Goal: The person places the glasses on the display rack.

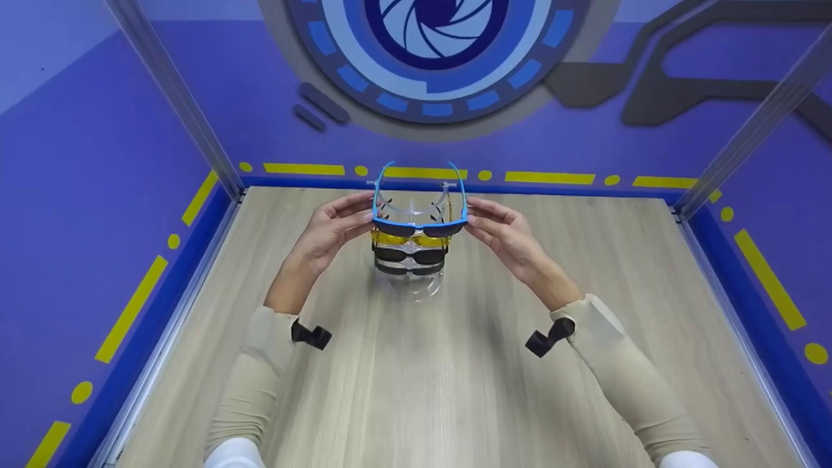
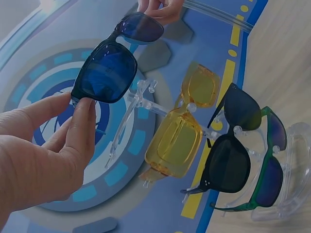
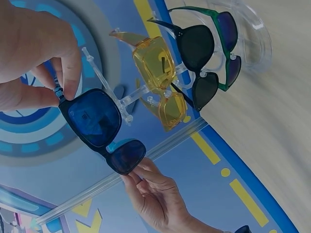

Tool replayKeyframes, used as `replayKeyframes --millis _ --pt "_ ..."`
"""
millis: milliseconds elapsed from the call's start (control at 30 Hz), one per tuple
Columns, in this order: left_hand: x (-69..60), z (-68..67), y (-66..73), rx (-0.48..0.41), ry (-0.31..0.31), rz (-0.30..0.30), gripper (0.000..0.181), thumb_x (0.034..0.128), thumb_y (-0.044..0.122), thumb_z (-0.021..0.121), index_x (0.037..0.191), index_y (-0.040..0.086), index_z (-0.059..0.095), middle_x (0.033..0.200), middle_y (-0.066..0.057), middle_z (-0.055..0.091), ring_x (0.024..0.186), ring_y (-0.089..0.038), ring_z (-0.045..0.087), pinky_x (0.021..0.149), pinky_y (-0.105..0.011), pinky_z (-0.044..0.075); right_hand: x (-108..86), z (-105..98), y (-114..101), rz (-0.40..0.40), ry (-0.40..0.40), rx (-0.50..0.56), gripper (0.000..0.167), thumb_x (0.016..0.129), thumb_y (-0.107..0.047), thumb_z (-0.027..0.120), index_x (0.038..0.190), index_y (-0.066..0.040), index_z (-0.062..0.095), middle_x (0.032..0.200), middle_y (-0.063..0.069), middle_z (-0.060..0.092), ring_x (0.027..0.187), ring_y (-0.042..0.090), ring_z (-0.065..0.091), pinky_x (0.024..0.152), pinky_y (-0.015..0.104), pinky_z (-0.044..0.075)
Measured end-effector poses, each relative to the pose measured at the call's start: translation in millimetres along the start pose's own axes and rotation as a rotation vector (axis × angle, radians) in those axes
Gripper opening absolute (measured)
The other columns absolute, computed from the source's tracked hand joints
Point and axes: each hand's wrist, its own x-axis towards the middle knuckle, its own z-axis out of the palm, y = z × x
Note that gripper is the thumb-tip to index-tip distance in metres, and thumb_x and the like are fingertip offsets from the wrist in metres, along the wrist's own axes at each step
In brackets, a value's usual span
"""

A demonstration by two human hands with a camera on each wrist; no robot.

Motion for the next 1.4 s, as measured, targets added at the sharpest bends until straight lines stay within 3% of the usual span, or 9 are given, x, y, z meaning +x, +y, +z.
replayKeyframes --millis 300,633,867,1100,1400 --pt "10.1 -9.1 1.1 -0.022 0.042 -0.011 0.048 0.0929 -0.008 0.067 0.14 -0.005 0.057 0.111 -0.003 0.077 0.1 -0.014 0.075 0.093 -0.03 0.061 10.2 5.2 4.1 -0.017 0.011 0.013 0.044 0.097 0.009 0.059 0.14 0.008 0.054 0.112 0.002 0.073 0.1 0.011 0.071 0.099 0.026 0.057" --pt "29.7 -15.2 -10.6 -0.052 0.058 -0.048 0.048 0.0931 -0.01 0.066 0.14 -0.006 0.057 0.107 -0.004 0.077 0.096 -0.015 0.076 0.091 -0.029 0.062 23.4 0.7 15.6 0.008 0.069 0.016 0.049 0.098 0.009 0.058 0.146 0.01 0.046 0.107 0.0 0.074 0.097 0.01 0.071 0.094 0.023 0.059" --pt "38.9 -17.2 -11.3 -0.058 0.039 -0.024 0.051 0.0934 -0.009 0.065 0.143 -0.006 0.053 0.11 -0.004 0.076 0.099 -0.015 0.075 0.092 -0.029 0.061 33.6 -0.7 18.0 -0.013 0.095 0.015 0.048 0.099 0.004 0.06 0.146 0.008 0.048 0.111 0.002 0.074 0.098 0.009 0.071 0.096 0.023 0.058" --pt "42.4 -19.5 -12.5 -0.047 0.043 -0.03 0.051 0.0929 -0.009 0.066 0.142 -0.005 0.055 0.113 -0.005 0.075 0.102 -0.016 0.074 0.093 -0.03 0.061 38.1 -0.8 23.1 -0.015 0.111 0.024 0.048 0.099 0.005 0.06 0.145 0.009 0.049 0.115 0.004 0.073 0.098 0.01 0.071 0.094 0.023 0.058" --pt "40.2 -25.8 -16.8 -0.042 0.04 -0.03 0.051 0.0947 -0.009 0.064 0.144 -0.005 0.052 0.11 -0.002 0.076 0.101 -0.013 0.073 0.092 -0.028 0.061 41.4 1.4 30.9 -0.004 0.123 0.016 0.047 0.099 0.004 0.06 0.145 0.009 0.049 0.107 -0.002 0.074 0.097 0.009 0.071 0.094 0.022 0.058"
